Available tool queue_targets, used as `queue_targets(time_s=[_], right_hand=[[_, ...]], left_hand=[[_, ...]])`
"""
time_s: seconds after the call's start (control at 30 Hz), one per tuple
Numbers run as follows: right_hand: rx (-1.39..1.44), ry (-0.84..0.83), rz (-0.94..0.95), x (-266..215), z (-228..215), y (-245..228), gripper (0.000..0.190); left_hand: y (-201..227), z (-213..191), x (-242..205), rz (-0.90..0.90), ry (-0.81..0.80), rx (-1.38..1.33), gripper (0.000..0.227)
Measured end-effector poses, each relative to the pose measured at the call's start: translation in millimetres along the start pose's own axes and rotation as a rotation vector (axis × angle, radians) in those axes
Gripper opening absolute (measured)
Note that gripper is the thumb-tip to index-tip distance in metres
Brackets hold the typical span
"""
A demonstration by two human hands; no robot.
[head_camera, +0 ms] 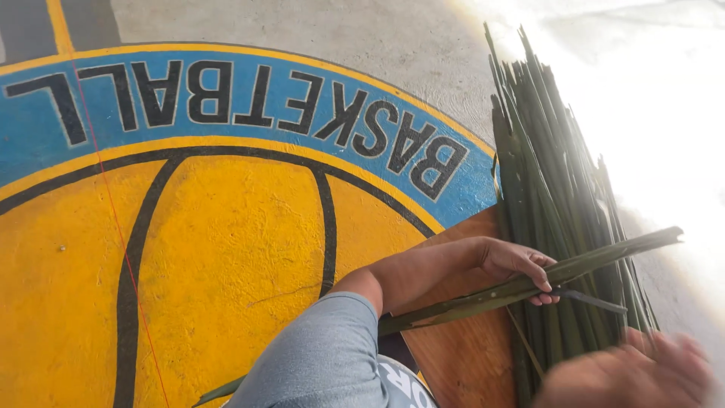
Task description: The recorder peels and splits long green palm leaves using a small handheld blade on a wooden board.
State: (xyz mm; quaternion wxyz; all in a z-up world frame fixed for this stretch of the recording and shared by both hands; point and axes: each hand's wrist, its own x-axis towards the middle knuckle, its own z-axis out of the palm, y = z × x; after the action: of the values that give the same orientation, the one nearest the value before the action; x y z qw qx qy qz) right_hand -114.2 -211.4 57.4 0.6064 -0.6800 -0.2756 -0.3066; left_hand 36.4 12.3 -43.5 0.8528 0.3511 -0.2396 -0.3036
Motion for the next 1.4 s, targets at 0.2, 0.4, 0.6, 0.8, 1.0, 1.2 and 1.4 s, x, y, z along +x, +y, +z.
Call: queue_targets(time_s=[0.2,0.4,0.6,0.8,1.0,1.2,1.4], right_hand=[[0.115,-0.060,0.365,-28.3,53.3,57.7,0.050],[0.588,-0.162,0.613,-30.9,54.3,55.9,0.055],[0.692,-0.185,0.587,-50.6,41.3,103.4,0.069],[0.270,-0.230,0.365,-62.2,47.1,104.9,0.067],[-0.253,-0.363,0.126,-59.3,43.0,74.6,0.035],[-0.634,-0.712,0.148,-43.5,45.0,27.1,0.013],[-0.867,-0.741,0.145,-39.7,7.9,6.8,0.021]], left_hand=[[-0.9,5.0,-2.1,0.014,-0.066,-0.034,0.035],[0.5,21.7,-2.6,-0.076,-0.122,0.009,0.037],[-3.4,26.4,-4.1,-0.132,-0.099,0.109,0.046],[-11.9,-7.9,-2.9,-0.168,-0.142,0.118,0.048],[-3.7,-12.4,-12.3,-0.104,-0.148,0.068,0.034],[7.6,-11.4,-18.6,-0.070,-0.101,0.009,0.028],[5.5,-6.8,-17.6,-0.108,-0.092,-0.025,0.023]])
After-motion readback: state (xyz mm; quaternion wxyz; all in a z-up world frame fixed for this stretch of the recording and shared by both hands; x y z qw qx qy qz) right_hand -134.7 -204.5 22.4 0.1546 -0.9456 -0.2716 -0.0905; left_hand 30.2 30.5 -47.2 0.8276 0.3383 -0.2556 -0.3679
